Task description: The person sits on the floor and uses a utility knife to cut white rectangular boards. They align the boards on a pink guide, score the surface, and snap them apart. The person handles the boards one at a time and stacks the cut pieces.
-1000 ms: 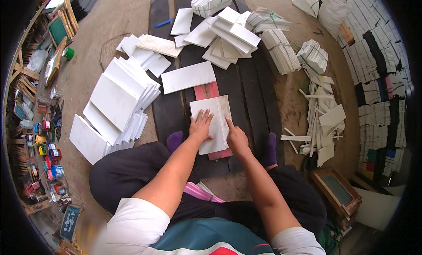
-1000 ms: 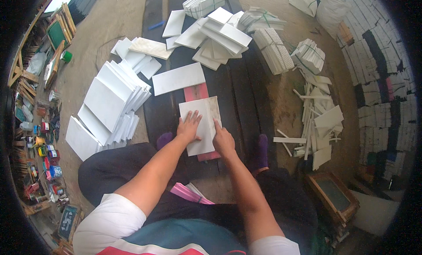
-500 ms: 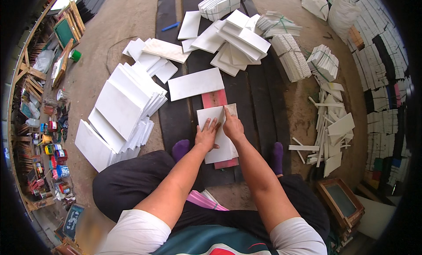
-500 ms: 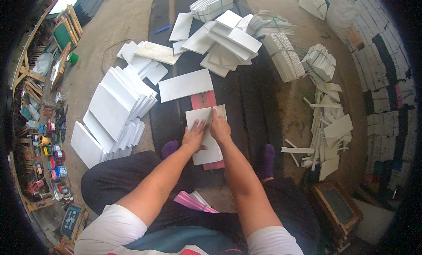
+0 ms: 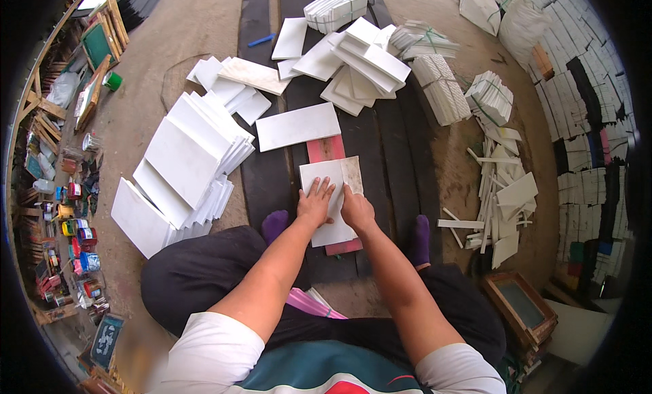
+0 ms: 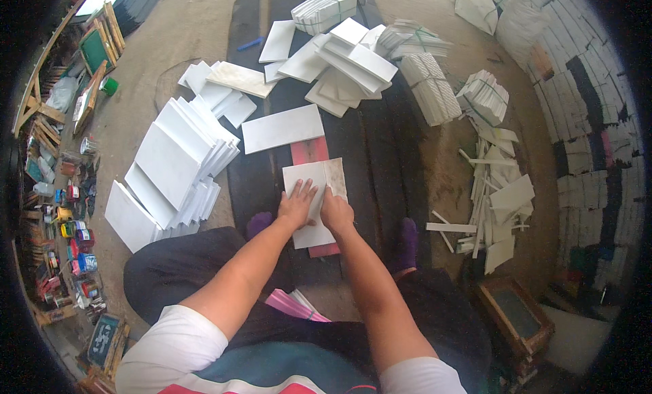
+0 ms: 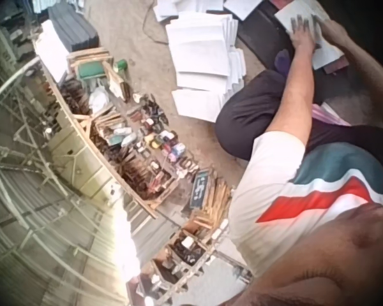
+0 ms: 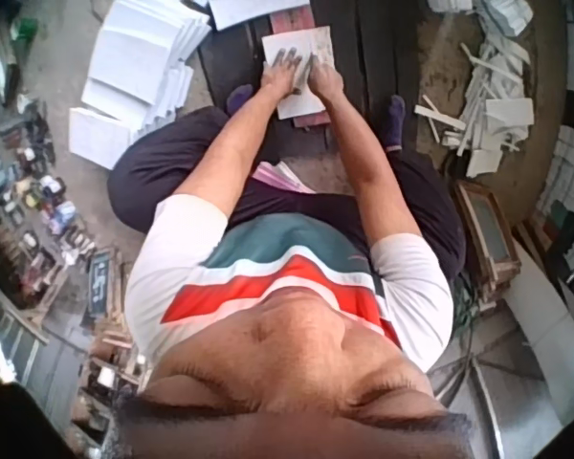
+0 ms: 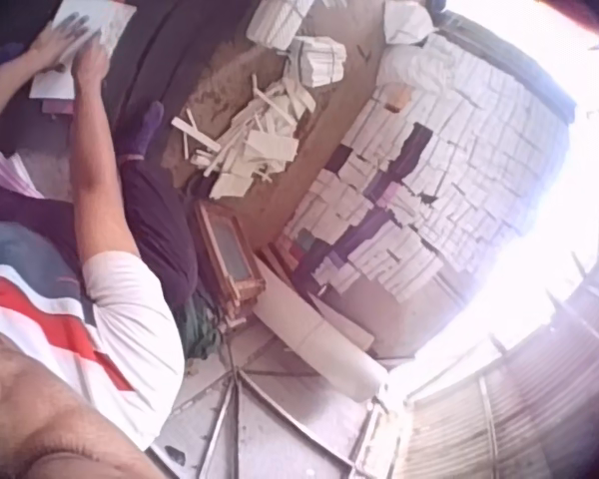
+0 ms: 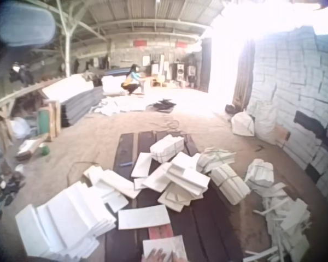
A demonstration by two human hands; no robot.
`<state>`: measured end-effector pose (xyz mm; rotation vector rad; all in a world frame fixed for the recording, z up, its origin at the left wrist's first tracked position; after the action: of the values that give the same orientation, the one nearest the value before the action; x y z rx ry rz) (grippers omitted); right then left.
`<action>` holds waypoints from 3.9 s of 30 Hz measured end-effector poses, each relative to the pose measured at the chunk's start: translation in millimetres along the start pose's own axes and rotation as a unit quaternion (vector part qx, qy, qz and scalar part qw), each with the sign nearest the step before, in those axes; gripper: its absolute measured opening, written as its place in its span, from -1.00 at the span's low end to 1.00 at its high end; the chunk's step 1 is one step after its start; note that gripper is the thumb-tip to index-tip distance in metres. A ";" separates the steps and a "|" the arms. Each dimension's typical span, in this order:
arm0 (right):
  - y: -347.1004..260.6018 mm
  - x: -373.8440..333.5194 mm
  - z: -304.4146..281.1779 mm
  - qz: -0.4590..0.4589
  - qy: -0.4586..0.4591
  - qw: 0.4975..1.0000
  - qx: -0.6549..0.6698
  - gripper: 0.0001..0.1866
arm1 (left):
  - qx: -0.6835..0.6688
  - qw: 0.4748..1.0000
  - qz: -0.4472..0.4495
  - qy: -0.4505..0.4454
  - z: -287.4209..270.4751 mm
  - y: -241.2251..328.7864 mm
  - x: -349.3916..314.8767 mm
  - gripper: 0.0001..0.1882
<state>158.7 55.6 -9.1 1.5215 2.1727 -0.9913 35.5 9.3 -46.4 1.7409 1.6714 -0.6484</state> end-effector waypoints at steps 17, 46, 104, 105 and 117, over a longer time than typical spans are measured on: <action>44.6 -131.1 82.1 0.048 -0.050 0.998 -0.008 -0.25 | 0.016 1.000 -0.003 0.011 3.5 -1.0 -1.9 0.32; -0.4 38.0 -25.8 -0.016 0.080 0.996 0.047 -0.36 | -0.019 1.000 0.007 -0.009 2.7 -2.8 -0.8 0.34; 183.9 -46.8 87.7 0.144 0.214 0.672 0.694 -0.87 | -0.804 0.567 0.025 0.177 93.2 -15.3 -20.1 -0.52; 187.0 -44.5 75.8 0.142 0.206 0.672 0.697 -0.85 | -0.818 0.547 0.032 0.178 92.6 -14.2 -18.8 -0.50; 271.3 -27.6 -49.9 0.061 0.405 0.477 0.778 -0.68 | -0.837 0.520 0.089 0.147 58.7 27.1 -25.1 -0.50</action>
<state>423.4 124.1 -54.7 3.2193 0.7055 -3.0531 65.1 -50.6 -65.2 0.3909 1.1922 1.2026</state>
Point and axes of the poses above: each hand's wrist, its own x-axis towards the middle knuckle, its own z-axis out of the palm, y = z × x, the point moved 6 cm from there along x, towards the middle knuckle, and after that the axes turned 12 degrees about -y, right-handed, at the moved point
